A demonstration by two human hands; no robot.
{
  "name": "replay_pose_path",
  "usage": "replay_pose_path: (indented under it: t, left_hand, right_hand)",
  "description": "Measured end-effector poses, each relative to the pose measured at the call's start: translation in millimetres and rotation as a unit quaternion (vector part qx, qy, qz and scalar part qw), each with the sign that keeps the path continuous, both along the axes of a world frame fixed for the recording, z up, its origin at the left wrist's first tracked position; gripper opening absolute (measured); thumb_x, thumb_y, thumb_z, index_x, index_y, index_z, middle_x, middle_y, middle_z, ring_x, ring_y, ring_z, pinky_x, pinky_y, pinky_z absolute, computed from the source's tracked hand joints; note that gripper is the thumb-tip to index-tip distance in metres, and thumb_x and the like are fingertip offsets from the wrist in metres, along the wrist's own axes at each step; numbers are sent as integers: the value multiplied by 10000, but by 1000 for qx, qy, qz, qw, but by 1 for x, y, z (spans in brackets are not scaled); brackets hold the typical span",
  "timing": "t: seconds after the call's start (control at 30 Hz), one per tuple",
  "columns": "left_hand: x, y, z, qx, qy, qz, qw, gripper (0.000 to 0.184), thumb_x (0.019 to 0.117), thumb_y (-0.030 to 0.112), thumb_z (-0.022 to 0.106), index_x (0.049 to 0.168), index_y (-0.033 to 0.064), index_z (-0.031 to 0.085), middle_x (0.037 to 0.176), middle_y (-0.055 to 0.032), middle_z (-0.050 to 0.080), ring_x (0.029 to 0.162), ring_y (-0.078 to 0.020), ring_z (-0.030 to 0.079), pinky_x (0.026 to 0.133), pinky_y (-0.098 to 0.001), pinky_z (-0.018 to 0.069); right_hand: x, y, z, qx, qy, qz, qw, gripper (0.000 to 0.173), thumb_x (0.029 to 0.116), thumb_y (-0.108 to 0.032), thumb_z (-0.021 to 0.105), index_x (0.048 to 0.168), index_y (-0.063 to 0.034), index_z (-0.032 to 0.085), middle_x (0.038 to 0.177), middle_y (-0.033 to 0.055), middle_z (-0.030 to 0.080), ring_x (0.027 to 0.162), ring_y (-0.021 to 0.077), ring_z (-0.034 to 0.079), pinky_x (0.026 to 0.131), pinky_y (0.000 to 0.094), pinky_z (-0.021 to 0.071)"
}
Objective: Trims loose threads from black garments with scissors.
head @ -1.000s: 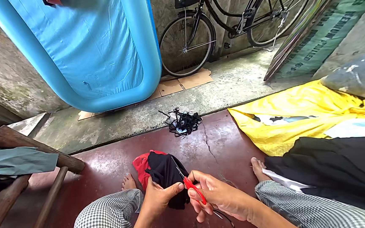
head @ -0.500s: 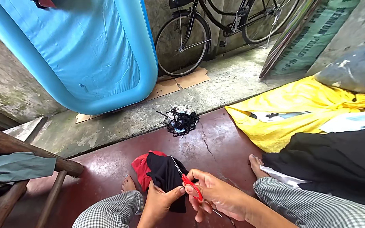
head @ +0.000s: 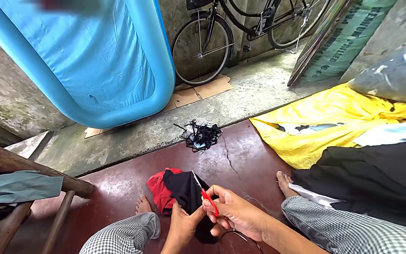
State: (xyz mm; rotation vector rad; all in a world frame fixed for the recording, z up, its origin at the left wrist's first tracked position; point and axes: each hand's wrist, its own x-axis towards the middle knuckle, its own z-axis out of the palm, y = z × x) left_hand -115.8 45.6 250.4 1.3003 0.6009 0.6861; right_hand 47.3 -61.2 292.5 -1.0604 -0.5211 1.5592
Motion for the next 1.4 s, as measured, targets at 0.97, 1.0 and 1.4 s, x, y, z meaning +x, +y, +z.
replay_pose_path:
  t: [0.97,1.0,1.4]
  left_hand:
    - [109,118,-5,255,445,-476,714,590,901,409,766,1325,16,649,1272,-205,673,1200,-339,638,1073,-557,464]
    - [114,114,-8,268,479,-517,657,578,887,404,781,1312,30,667,1254,-210,679,1187,-356,637,1048,-588,459]
    - [100,129,79,349,659,-451,491,625,836,509,803,1056,-71,719,1053,-273,697,1044,-434,656,943,-692,452]
  right_hand:
    - [-7,-3,-29,27,-226,230,946,360,948,-203,731,1215,-106,509,842,60,685,671,178,683,600,356,593]
    - [-9,-4,-29,22,-230,238,943,364,949,-202,730,1220,-106,506,860,63,683,684,182,687,609,361,596]
    - [-10,-12,-25,31,-243,234,941,382,936,-218,747,1211,-107,506,870,65,675,687,181,685,603,353,589]
